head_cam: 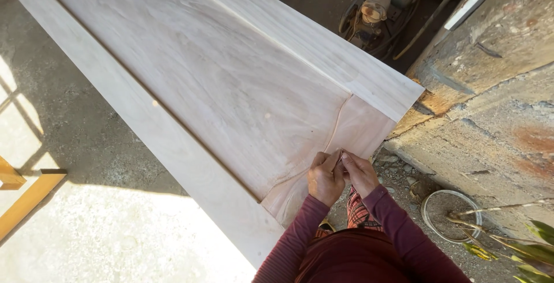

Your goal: The person sands the edges and surface of a large, light-colored wooden board using a sanding block. They work on the corners and along the grooves of the board, which is resting on a support structure.

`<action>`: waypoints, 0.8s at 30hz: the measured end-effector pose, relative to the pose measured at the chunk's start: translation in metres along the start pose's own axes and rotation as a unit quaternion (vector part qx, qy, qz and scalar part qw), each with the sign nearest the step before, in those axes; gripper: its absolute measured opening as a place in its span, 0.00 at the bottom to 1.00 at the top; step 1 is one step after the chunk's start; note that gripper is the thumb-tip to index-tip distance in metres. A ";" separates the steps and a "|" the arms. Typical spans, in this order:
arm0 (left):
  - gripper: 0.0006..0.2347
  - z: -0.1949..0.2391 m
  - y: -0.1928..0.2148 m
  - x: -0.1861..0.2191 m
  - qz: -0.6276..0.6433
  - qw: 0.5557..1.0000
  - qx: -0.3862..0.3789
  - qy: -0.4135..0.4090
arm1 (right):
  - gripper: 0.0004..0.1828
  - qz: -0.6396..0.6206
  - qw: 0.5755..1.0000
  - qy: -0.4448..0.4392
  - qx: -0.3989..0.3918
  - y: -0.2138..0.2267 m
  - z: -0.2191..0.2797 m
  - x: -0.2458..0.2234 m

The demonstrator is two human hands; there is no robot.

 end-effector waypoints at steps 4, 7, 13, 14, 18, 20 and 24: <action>0.18 0.010 0.004 0.002 0.071 0.996 -0.039 0.041 | 0.28 -0.067 0.996 -0.006 -0.053 -0.008 0.016 -0.016; 0.21 0.016 0.002 -0.007 0.164 0.980 -0.077 0.085 | 0.29 -0.072 0.992 -0.006 -0.107 -0.022 0.040 -0.065; 0.20 0.032 -0.006 -0.029 0.293 0.946 -0.110 0.083 | 0.28 0.001 0.984 0.116 -0.136 -0.018 0.048 -0.064; 0.21 0.028 -0.003 -0.016 0.293 0.947 -0.109 0.077 | 0.29 -0.007 0.984 0.114 -0.139 -0.020 0.051 -0.074; 0.25 0.014 0.013 0.033 0.202 0.975 -0.081 0.048 | 0.34 -0.030 0.983 0.107 -0.145 -0.028 0.069 -0.114; 0.24 0.012 0.011 0.035 0.185 0.978 -0.071 0.064 | 0.35 -0.032 0.984 0.101 -0.145 -0.029 0.069 -0.110; 0.17 0.019 0.004 0.013 0.193 0.976 -0.063 0.081 | 0.36 -0.044 0.990 0.062 -0.122 -0.023 0.064 -0.102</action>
Point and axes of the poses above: each hand's wrist, its own z-axis away from the middle knuckle, its own y-axis out of the back of the hand, x = y × z, the point moved 8 cm from there along -z, towards the middle knuckle, and after that the axes turned 8 degrees about z, right-handed, at the moved point
